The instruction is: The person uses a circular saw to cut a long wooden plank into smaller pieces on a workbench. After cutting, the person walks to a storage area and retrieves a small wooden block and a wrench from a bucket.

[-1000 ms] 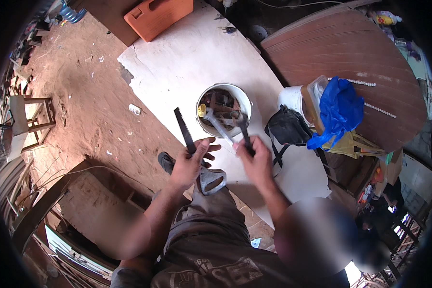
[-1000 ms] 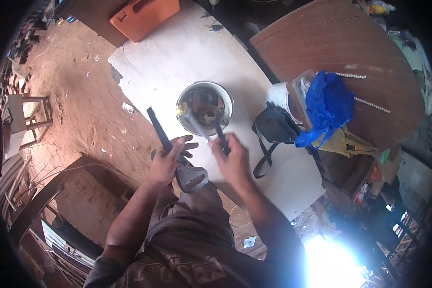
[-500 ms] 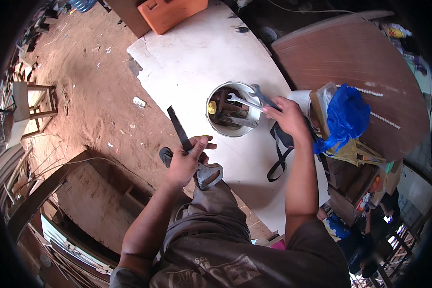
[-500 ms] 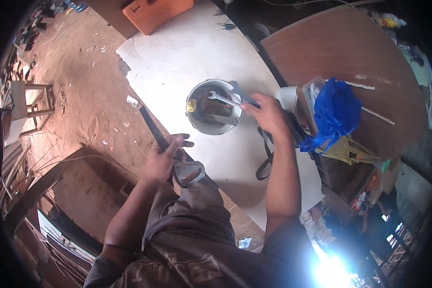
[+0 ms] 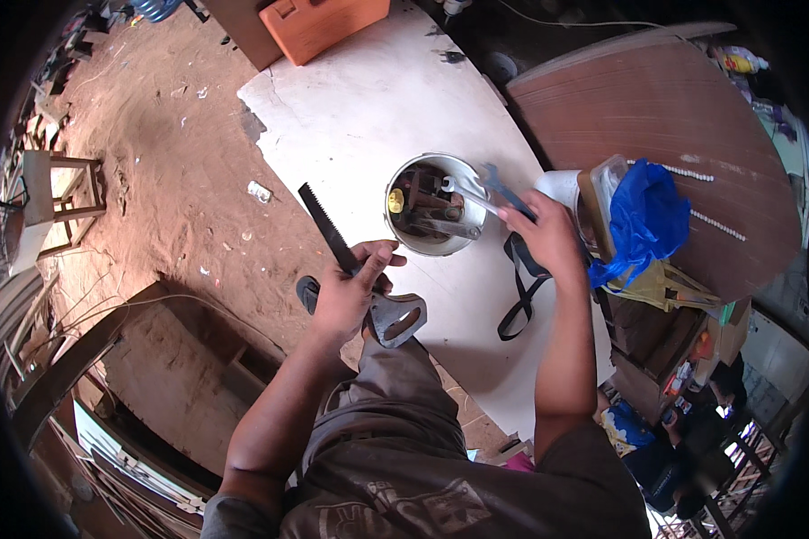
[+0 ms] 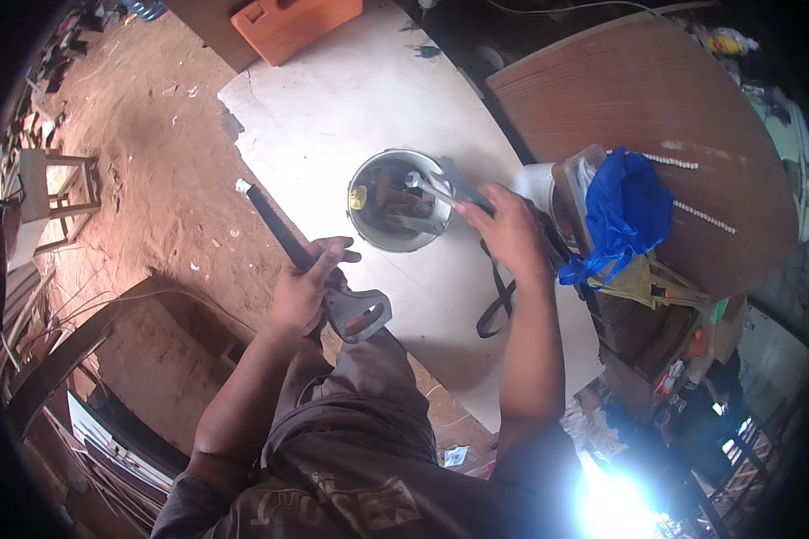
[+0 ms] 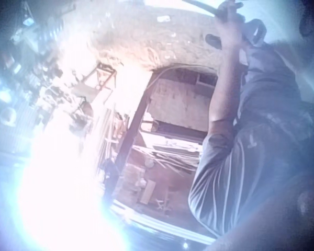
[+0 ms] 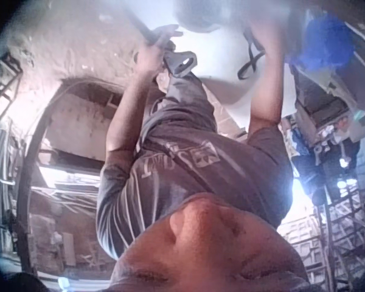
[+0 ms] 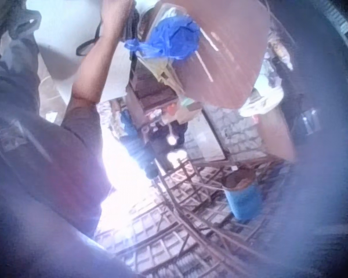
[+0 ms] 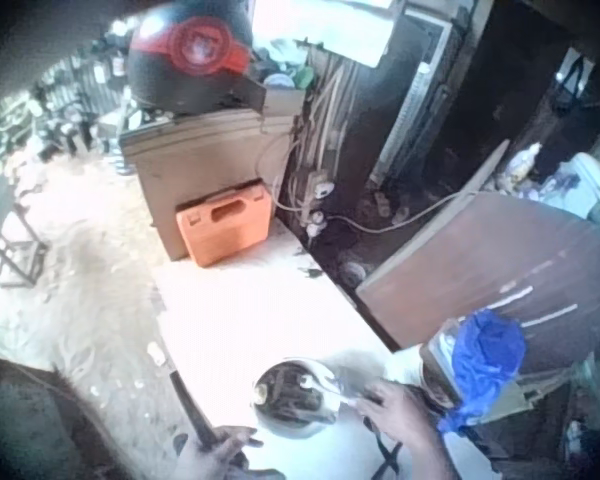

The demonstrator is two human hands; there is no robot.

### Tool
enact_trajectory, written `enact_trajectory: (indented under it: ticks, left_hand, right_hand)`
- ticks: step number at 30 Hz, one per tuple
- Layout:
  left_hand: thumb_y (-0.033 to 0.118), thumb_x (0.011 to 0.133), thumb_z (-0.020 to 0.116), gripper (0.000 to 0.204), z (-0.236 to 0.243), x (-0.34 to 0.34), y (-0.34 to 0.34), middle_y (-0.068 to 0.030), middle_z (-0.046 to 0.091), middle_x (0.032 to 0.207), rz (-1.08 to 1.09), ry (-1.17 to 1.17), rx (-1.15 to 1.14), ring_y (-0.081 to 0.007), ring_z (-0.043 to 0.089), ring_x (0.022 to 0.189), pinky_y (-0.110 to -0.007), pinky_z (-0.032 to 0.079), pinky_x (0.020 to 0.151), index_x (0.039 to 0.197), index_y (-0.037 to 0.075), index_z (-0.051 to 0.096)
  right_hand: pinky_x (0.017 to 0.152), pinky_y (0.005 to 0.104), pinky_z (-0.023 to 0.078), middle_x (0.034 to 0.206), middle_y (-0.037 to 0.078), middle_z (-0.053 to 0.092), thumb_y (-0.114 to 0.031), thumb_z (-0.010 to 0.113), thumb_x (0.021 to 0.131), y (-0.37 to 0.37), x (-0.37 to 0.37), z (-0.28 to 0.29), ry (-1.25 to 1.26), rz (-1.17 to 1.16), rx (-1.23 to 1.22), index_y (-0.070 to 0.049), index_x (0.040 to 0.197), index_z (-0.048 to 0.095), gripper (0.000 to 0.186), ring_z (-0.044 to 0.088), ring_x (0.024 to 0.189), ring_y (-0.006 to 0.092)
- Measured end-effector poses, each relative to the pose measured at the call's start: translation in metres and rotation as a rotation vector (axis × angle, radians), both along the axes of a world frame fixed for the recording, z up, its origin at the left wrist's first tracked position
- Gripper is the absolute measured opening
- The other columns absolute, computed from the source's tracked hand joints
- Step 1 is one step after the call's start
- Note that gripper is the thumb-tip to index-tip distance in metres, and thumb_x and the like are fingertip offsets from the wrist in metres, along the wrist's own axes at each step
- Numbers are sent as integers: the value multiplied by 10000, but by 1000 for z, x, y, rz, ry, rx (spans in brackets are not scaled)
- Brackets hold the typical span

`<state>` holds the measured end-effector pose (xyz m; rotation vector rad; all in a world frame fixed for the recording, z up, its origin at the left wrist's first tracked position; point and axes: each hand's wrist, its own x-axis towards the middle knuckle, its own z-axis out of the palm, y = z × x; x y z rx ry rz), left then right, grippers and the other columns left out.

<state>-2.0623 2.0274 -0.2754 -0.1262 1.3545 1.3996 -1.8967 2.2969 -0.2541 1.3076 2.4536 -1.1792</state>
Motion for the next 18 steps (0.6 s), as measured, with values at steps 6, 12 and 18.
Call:
enact_trajectory:
  ticks: [6, 12, 18]
  left_hand:
    - [306, 1031, 680, 394, -1, 9, -7, -105, 737, 1018, -12, 10, 0, -92, 581, 707, -243, 489, 655, 1199, -50, 679]
    - [287, 1062, 626, 387, 12, 26, -12, -116, 735, 1043, 59, -61, -4, -131, 644, 876, -277, 525, 786, 1217, -65, 672]
    - [409, 1091, 535, 441, -7, 34, -54, -139, 721, 985, 294, -185, -131, -213, 686, 881, -365, 563, 836, 972, 0, 651]
  right_hand:
    - [791, 429, 542, 955, 227, 707, -238, 603, 1028, -16, -41, -2, -70, 58, 385, -9, 1123, 658, 254, 683, 857, 413]
    - [812, 484, 549, 1027, 264, 697, -160, 588, 1031, -125, -35, 6, 259, 192, -303, 10, 1179, 634, 230, 688, 955, 452]
    - [861, 477, 526, 1055, 215, 719, -166, 635, 996, -122, -36, -10, 135, 261, -197, -12, 1130, 688, 211, 708, 981, 393]
